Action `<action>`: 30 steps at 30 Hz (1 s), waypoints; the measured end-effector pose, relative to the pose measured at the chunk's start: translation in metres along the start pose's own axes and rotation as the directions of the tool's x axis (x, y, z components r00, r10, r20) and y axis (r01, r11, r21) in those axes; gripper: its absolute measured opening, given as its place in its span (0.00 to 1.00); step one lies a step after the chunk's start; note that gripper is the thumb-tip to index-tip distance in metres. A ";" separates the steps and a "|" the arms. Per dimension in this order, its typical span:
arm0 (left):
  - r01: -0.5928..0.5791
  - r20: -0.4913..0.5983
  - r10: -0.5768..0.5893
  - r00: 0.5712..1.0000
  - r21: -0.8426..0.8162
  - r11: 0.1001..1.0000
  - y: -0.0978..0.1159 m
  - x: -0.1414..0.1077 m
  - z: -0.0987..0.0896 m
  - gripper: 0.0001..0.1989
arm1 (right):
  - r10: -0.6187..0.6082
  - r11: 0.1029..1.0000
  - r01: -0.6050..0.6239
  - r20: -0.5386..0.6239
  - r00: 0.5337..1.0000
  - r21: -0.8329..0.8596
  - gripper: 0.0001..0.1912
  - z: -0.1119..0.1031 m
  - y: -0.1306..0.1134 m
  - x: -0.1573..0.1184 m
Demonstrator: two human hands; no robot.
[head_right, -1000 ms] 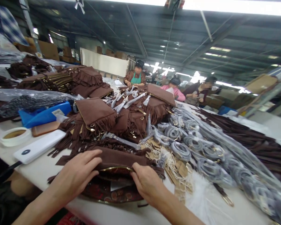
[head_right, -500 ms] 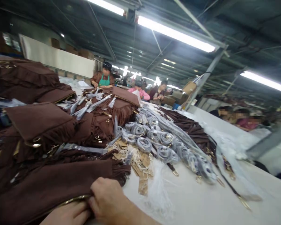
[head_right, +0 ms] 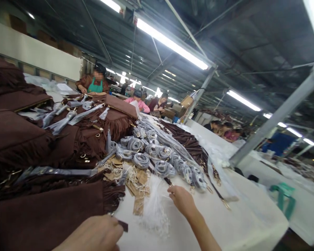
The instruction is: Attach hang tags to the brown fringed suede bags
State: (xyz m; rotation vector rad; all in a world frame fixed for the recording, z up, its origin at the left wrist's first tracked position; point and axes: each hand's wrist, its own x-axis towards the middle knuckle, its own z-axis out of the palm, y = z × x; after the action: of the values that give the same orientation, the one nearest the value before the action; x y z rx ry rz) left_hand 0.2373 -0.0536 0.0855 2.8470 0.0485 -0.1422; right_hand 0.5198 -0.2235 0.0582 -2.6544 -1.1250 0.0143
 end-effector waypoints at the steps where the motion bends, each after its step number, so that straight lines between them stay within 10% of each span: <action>1: -0.003 0.022 0.004 1.000 -0.007 1.000 0.009 0.014 -0.003 0.08 | -0.004 1.000 0.004 -0.004 1.000 0.015 0.10 0.005 0.004 -0.002; 9: -0.051 -0.065 0.048 0.997 -0.041 0.998 0.030 0.092 0.040 0.36 | -0.006 0.966 0.033 -0.104 0.995 0.255 0.20 0.032 -0.008 0.014; 21: -0.142 -0.105 0.124 0.987 -0.180 0.973 -0.008 0.115 0.108 0.38 | -0.038 0.974 0.077 -0.179 0.983 0.214 0.17 0.034 -0.023 0.001; 30: -0.208 -0.364 0.279 0.889 0.221 0.953 -0.024 0.131 0.149 0.27 | -0.105 0.994 0.101 -0.140 0.985 -0.039 0.13 0.034 -0.061 0.027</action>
State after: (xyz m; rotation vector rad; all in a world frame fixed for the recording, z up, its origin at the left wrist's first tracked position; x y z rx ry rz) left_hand 0.3530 -0.0711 -0.0770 2.9771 -0.2535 0.5047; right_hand 0.4915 -0.1555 0.0423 -2.5739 -1.2228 -0.2096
